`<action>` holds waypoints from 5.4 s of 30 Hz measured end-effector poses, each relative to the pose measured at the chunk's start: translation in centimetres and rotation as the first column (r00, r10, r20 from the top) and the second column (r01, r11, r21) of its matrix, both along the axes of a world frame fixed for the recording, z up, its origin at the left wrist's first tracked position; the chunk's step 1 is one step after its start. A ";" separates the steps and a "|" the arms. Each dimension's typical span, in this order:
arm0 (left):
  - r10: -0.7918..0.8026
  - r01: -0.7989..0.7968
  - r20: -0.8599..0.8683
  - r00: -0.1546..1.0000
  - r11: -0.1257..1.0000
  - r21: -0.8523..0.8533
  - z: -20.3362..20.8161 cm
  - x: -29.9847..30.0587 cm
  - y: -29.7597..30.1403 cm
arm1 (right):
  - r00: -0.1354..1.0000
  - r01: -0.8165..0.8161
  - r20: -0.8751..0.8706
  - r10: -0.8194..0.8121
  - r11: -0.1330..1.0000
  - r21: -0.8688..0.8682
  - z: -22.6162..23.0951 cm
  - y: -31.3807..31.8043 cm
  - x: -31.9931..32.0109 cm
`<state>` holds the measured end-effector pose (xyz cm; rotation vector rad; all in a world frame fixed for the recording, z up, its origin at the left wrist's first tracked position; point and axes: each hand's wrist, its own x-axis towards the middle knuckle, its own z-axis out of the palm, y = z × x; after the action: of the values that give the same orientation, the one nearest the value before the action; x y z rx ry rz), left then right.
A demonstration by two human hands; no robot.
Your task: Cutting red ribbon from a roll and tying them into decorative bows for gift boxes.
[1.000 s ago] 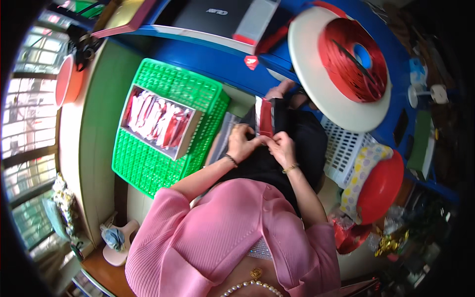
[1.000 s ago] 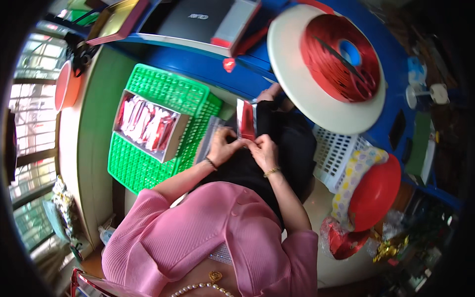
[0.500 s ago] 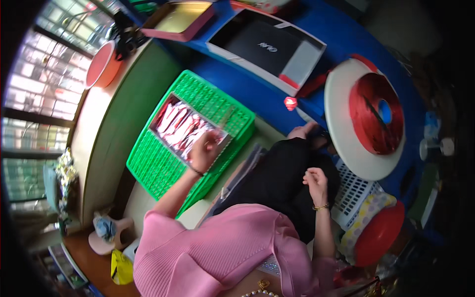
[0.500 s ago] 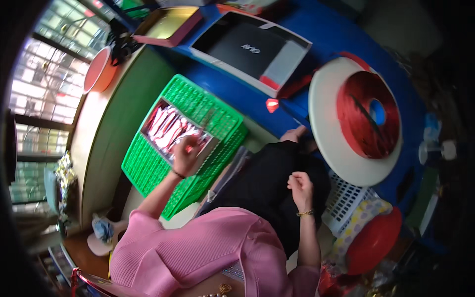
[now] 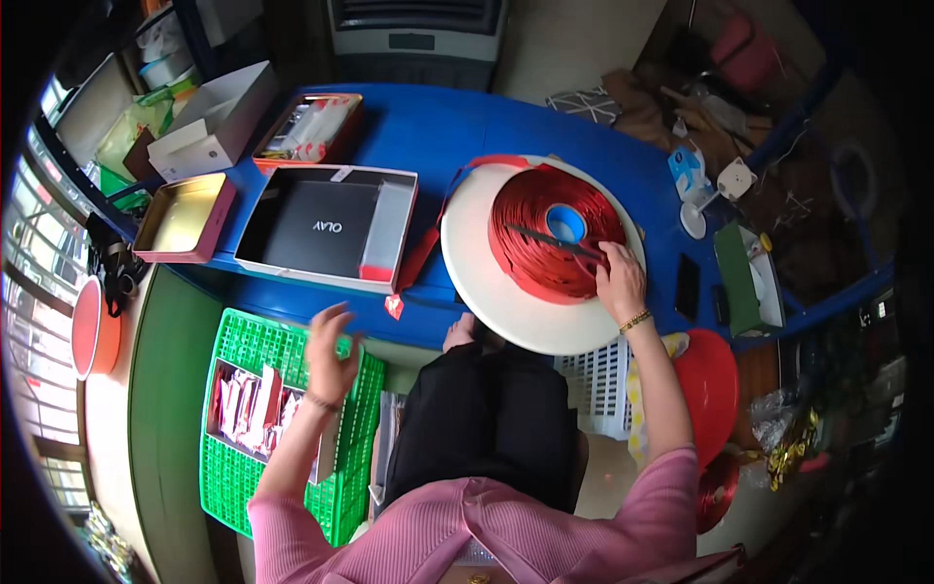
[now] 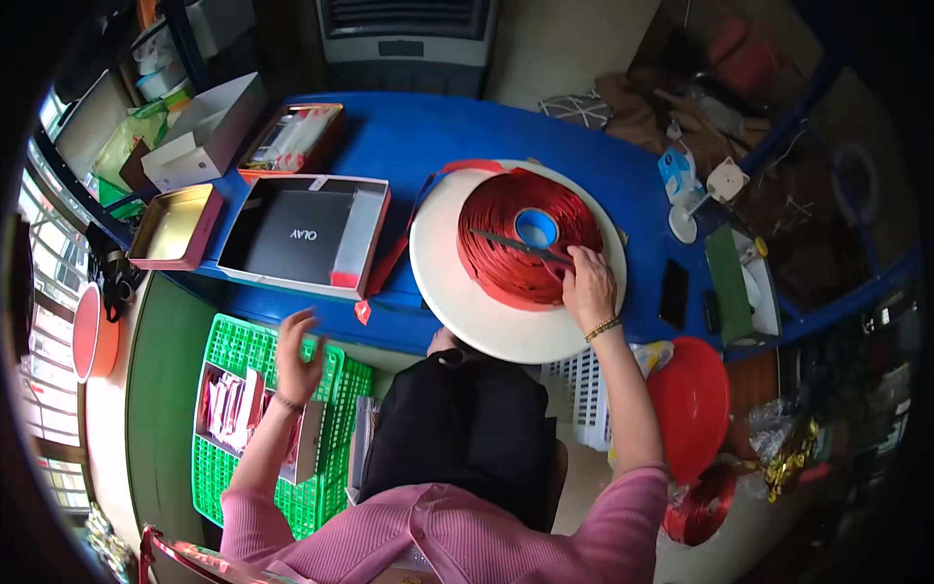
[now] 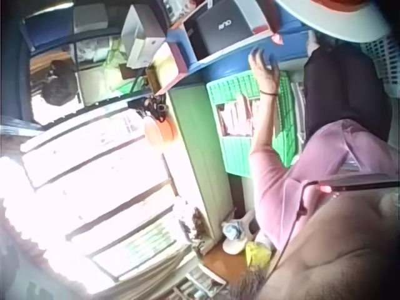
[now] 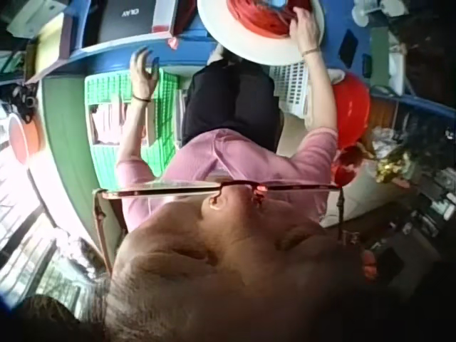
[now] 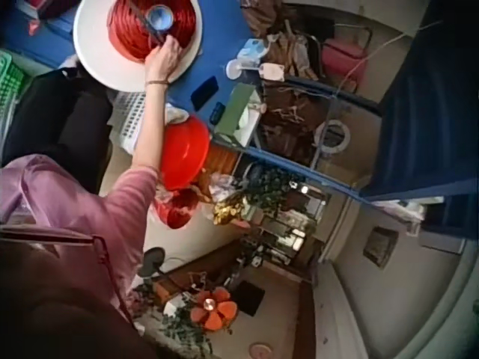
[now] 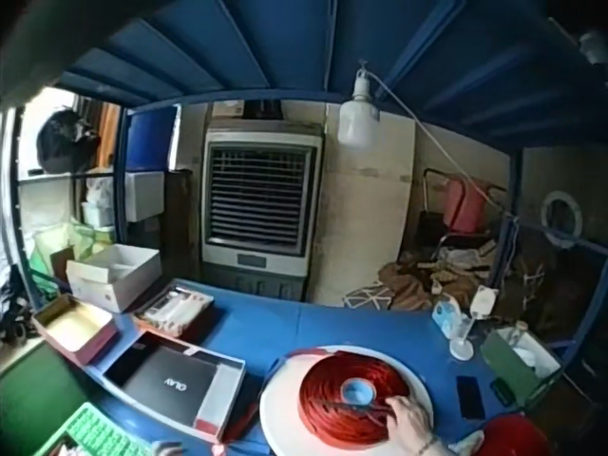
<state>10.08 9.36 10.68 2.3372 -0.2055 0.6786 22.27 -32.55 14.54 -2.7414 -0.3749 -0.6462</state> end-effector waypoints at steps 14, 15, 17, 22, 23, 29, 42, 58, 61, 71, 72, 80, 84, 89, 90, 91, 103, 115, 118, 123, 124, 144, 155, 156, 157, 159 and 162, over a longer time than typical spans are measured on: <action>0.382 -0.321 -0.283 0.880 0.917 0.238 -6.3 26.8 -9.5 | 0.942 -0.071 -0.335 0.010 0.983 -0.172 2.7 -0.2 2.5; 0.362 -0.295 -0.320 0.876 0.925 0.237 -5.8 26.9 -9.9 | 0.939 -0.037 -0.345 -0.005 0.993 -0.116 3.3 -0.6 1.5; 0.334 -0.258 -0.364 0.869 0.935 0.242 -4.6 25.8 -10.4 | 0.929 0.014 -0.370 0.023 0.995 0.097 2.0 -2.1 0.0; 0.131 -0.030 -0.286 0.949 0.943 0.332 -0.9 16.8 -9.2 | 0.862 0.221 -0.476 0.176 0.713 0.665 2.3 -1.9 -4.1; 0.041 0.029 -0.261 0.965 0.966 0.257 -0.7 14.1 -8.9 | 0.871 0.223 -0.462 0.166 0.705 0.673 1.7 -2.2 -4.6; -0.079 0.128 -0.330 0.941 0.983 0.131 -2.4 -4.1 -4.8 | 0.942 0.173 -0.332 0.052 0.772 0.612 -0.4 -0.6 -3.9; 0.568 0.293 -0.782 -0.257 0.817 0.497 -21.5 -44.9 13.6 | 1.000 -0.017 0.023 0.012 0.976 0.215 -0.4 5.7 0.4; -0.051 0.051 -0.011 0.999 0.999 0.018 0.2 5.0 -9.5 | 0.998 0.027 -0.063 -0.022 0.997 0.079 -1.8 6.2 0.7; 0.011 -0.010 -0.096 0.995 1.000 0.016 -0.2 7.0 -11.0 | 0.997 0.036 -0.075 -0.031 0.997 0.068 -2.5 5.7 0.8; -0.057 0.019 -0.396 0.916 0.995 -0.099 -2.9 9.9 -12.2 | 0.991 0.050 -0.129 -0.044 0.998 0.042 -2.4 4.5 1.9; -0.099 0.033 -0.450 0.887 0.988 -0.150 -2.9 9.5 -12.2 | 0.991 0.062 -0.124 -0.055 0.997 0.056 -2.0 4.3 1.9; 0.075 -0.128 -0.253 0.965 0.972 -0.197 -5.7 5.8 -11.0 | 0.994 0.006 -0.105 0.011 0.987 0.159 -2.6 2.0 3.5; -0.099 -0.138 -0.348 0.932 0.792 -0.594 -10.2 3.8 -9.0 | 0.996 0.000 -0.086 0.010 0.993 0.114 -2.7 1.4 4.1; -0.771 -0.384 -0.329 0.546 0.119 -0.916 -5.9 3.1 -6.6 | 0.997 -0.028 -0.069 0.033 0.998 0.061 -3.0 0.9 4.7; -0.764 -0.347 -0.295 0.574 0.099 -0.933 -5.6 3.5 -6.6 | 0.998 -0.058 -0.025 0.059 0.997 0.057 -3.0 0.9 4.9; -0.790 -0.387 -0.229 0.569 -0.011 -0.922 -5.1 4.2 -6.5 | 0.998 -0.058 -0.028 0.060 0.997 0.056 -3.0 0.9 5.0; -0.587 -0.473 -0.322 0.743 -0.120 -0.873 -6.6 4.4 -7.0 | 0.988 -0.096 -0.120 0.099 0.995 0.033 -2.6 0.4 5.6; -0.542 -0.146 -0.475 0.693 0.539 -0.829 -2.4 5.9 -4.2 | 0.631 0.032 -0.569 0.528 0.715 0.699 -0.2 5.4 -7.4; -0.579 -0.105 -0.452 0.679 0.532 -0.840 -0.1 6.3 -4.2 | 0.192 0.745 -0.484 0.853 0.194 0.639 -4.9 5.9 -10.2; -0.673 -0.186 -0.457 0.582 0.437 -0.880 -0.6 6.1 -3.0 | -0.058 0.833 -0.505 0.861 0.320 0.451 -9.1 8.2 -10.0; -0.693 -0.157 -0.453 0.561 0.448 -0.880 -1.2 5.9 -2.7 | -0.067 0.676 -0.534 0.843 0.432 0.597 -9.9 8.6 -9.7; -0.774 -0.049 -0.475 0.419 0.503 -0.863 -2.4 5.0 -2.0 | -0.031 0.675 -0.643 0.766 0.490 0.552 -7.2 13.2 -7.7; -0.722 -0.147 -0.498 0.481 0.493 -0.857 -1.4 4.8 -3.1 | 0.691 -0.174 -0.497 0.524 0.789 0.590 -2.2 10.6 -7.7; -0.712 -0.144 -0.465 0.525 0.465 -0.874 -1.6 4.6 -3.1 | 0.730 -0.070 -0.482 0.484 0.755 0.652 -1.9 9.9 -7.0; -0.709 -0.123 -0.430 0.559 0.442 -0.889 -0.6 4.3 -3.5 | 0.856 -0.069 -0.340 0.389 0.738 0.671 -2.4 8.9 -5.5; -0.651 -0.104 -0.427 0.627 0.474 -0.875 -1.0 3.9 -3.4 | 0.902 0.013 -0.367 0.228 0.835 0.550 -0.8 6.4 -2.9; -0.615 -0.096 -0.392 0.684 0.457 -0.885 -0.2 3.8 -4.0 | 0.980 0.079 -0.198 0.017 0.882 0.464 -1.7 2.2 0.7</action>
<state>13.91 5.32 10.45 1.3117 0.0869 -0.3035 22.93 -30.36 12.87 -2.3152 -0.1056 -0.3996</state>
